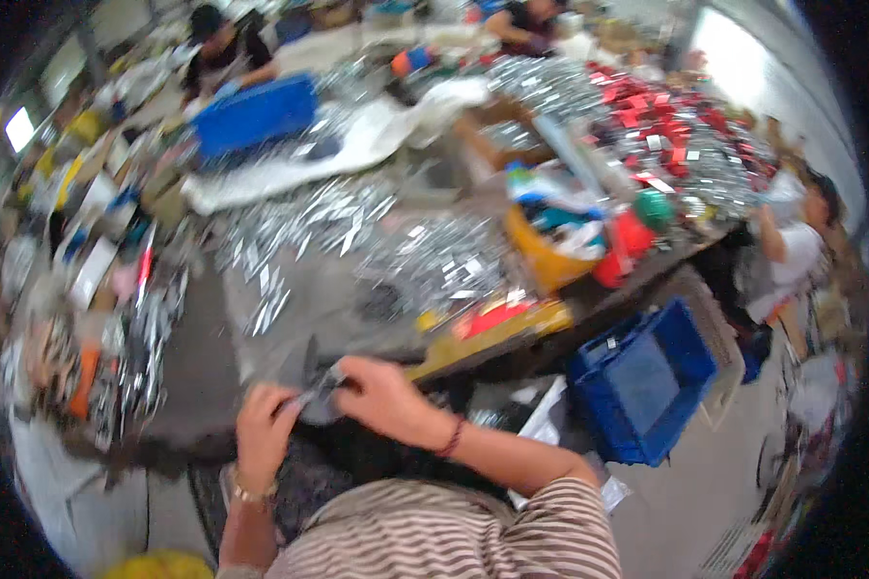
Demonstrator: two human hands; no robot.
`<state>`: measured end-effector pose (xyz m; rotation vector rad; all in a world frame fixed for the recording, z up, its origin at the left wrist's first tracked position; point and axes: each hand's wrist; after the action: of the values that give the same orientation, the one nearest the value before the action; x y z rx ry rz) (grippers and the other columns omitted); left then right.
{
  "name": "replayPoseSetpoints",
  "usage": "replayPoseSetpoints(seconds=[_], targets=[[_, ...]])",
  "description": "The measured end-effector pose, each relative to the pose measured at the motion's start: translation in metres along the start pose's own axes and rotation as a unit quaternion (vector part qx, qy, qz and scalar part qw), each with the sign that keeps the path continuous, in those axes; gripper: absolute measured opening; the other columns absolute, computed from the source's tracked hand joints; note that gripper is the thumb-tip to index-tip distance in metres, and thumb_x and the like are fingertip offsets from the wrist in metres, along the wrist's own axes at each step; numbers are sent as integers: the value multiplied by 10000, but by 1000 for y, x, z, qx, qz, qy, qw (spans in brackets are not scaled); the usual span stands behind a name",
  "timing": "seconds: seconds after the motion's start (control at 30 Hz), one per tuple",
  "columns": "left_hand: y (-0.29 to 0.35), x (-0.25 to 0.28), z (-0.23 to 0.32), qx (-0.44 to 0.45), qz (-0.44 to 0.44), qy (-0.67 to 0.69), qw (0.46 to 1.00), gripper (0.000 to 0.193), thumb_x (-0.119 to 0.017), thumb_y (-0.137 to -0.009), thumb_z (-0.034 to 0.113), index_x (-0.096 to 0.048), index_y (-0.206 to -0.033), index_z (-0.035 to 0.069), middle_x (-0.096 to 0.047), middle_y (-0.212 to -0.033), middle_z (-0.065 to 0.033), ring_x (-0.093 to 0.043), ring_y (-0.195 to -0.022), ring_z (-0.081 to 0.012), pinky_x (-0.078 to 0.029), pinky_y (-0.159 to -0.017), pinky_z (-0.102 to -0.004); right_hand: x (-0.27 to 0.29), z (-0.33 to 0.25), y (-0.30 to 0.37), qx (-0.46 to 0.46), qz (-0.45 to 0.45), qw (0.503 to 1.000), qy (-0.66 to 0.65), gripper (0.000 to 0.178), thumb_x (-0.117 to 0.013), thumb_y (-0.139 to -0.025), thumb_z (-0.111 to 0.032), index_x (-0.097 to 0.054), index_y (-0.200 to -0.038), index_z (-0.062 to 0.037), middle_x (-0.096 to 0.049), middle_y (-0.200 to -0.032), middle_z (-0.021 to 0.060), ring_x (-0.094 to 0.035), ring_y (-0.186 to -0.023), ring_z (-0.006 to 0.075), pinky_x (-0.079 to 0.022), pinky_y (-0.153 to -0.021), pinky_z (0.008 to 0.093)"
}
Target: The person assembles metal components by inserting pins into metal sleeves, hammering them securely on a metal fixture with a small hammer, and placing the completed parts into a tray.
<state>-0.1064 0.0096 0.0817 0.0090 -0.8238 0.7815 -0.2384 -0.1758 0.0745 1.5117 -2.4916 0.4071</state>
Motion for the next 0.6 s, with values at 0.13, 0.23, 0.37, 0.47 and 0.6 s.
replayPoseSetpoints(seconds=[0.13, 0.23, 0.37, 0.47, 0.6], targets=[[0, -4, -6, 15, -4, -25, 1000, 144, -755, -861, 92, -734, -990, 32, -639, -941, -113, -643, -863, -276, -508, -756, -373, 6, 13, 7, -31, 7, 999, 19, 225, -772, -832, -78, -631, -967, 33, -614, -853, 178, -589, -705, 252, -490, -648, 372], [5, -3, -12, 10, 12, -1, 1000, 148, -764, -867, 103, -740, -996, 35, -643, -949, -96, -638, -844, -261, -507, -735, -358, 8, 2, 4, 43, -4, 989, 142, 185, -775, -819, -52, -632, -917, 13, -599, -863, 158, -623, -739, 329, -493, -644, 400], [9, 1, -13, 23, 6, -3, 1000, 148, -763, -856, 120, -741, -991, 66, -648, -962, -88, -660, -918, -299, -528, -787, -393, 2, -4, 4, 127, 5, 966, 226, 157, -770, -793, -48, -640, -881, -32, -596, -879, 127, -631, -782, 346, -511, -672, 428], [11, 2, -17, -5, 5, 0, 1000, 154, -777, -855, 102, -748, -997, 49, -643, -949, -84, -639, -844, -248, -505, -719, -348, 0, -4, 3, 194, 4, 924, 329, 161, -766, -768, -55, -638, -865, -65, -592, -883, 96, -637, -818, 308, -528, -716, 438], [11, 4, -15, 7, -15, -15, 1000, 153, -762, -860, 147, -748, -991, 70, -644, -964, -86, -647, -943, -299, -523, -802, -399, 3, -7, 2, 217, -7, 906, 363, 171, -767, -754, -70, -629, -856, -76, -584, -880, 78, -628, -850, 284, -526, -752, 413]])
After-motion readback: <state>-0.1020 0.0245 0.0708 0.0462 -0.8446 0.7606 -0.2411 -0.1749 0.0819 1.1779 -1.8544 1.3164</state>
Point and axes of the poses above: each hand's wrist, its own y-axis away from the middle knuckle, its own x-axis out of the back of the hand, z = x × y
